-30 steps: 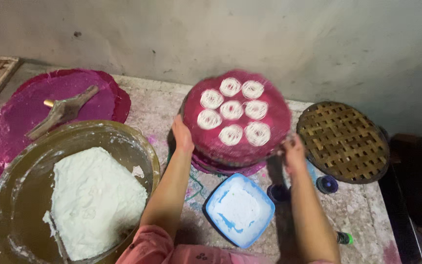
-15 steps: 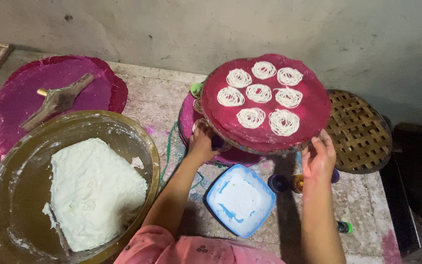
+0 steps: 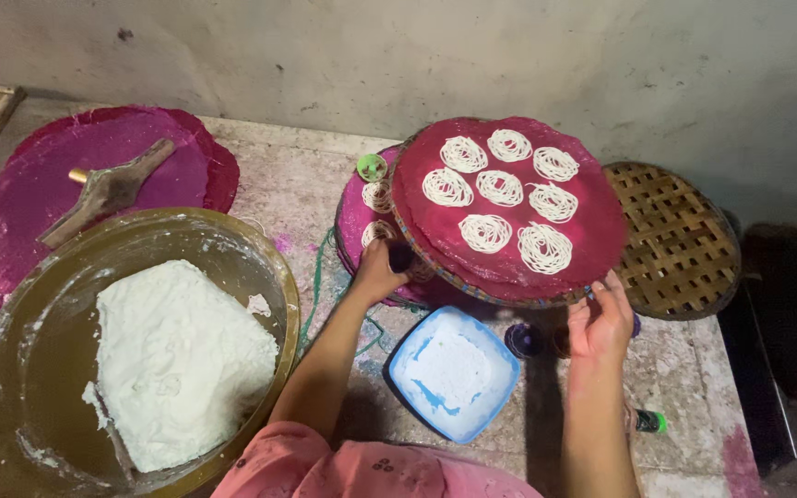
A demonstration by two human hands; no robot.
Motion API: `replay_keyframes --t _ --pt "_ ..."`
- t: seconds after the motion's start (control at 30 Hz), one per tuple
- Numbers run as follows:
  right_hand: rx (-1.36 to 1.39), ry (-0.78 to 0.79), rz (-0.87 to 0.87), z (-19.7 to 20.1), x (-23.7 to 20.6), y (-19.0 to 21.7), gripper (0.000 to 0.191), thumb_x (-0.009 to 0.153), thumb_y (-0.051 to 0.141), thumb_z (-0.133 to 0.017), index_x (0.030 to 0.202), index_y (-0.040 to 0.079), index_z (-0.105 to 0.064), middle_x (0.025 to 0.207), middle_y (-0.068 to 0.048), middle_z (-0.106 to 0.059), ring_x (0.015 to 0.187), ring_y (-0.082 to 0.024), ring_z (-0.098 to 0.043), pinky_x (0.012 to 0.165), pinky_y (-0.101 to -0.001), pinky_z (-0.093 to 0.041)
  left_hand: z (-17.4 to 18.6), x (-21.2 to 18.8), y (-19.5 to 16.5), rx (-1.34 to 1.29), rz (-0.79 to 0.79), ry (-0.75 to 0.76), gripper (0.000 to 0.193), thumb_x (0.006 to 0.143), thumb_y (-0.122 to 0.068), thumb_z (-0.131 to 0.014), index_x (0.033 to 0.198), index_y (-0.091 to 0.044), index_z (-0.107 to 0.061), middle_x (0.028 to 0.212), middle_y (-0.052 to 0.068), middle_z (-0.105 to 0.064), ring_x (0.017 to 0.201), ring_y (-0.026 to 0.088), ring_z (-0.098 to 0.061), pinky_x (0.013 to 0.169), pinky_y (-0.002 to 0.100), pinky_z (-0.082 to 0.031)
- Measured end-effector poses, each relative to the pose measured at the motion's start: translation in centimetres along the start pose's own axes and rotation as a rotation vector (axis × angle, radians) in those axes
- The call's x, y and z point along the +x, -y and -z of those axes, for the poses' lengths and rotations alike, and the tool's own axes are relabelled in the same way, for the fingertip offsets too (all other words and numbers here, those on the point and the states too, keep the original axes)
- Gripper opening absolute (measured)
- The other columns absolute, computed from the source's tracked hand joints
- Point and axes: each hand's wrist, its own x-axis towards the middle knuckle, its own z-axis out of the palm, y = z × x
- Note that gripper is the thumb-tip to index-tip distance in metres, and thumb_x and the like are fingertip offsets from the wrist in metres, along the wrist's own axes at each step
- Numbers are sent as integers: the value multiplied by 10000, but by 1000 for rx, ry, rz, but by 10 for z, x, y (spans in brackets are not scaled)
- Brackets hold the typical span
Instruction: The person repeatedly scoops white dough into a handheld extruder and squeezes thin strands onto a pink tray, forming small circular piles. They refill the extruder several times and arrange the finished noodle nests on the tray.
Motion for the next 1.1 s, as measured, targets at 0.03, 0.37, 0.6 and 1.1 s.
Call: replay_keyframes --t 0.03,0.37,0.6,1.1 --pt "6 7 3 2 -2 1 516 943 -42 -486 1459 -46 -494 1355 -150 -630 1200 -242 -648 994 -378 -567 2 -2 -2 -9 18 -17 694 646 -242 -864 1253 -20 -610 1252 237 -601 1221 405 -555 1062 460 -450" --pt "40 -2 39 61 -28 13 579 933 -35 -503 1512 -52 -515 1412 -143 -628 1162 -217 -613 956 -347 -515 0 -10 0 -804 258 -37 600 803 -95 -803 1344 5 -564 1207 124 -695 1106 182 -664 986 323 -536" --pt "-142 -233 120 135 -82 46 433 986 -20 -503 1415 -44 -558 1431 -156 -608 1259 -277 -590 1048 -411 -478 0 -38 -2 -800 269 -100 606 817 -90 -776 1381 -38 -562 1251 121 -654 1114 207 -658 978 319 -525" --pt "-5 -255 195 185 -114 76 481 982 -56 -490 1450 -23 -598 1262 -129 -708 911 -166 -686 633 -221 -507 -12 -41 8 -872 273 43 597 840 -133 -734 1392 -40 -525 1279 106 -639 1191 267 -605 1010 397 -500"
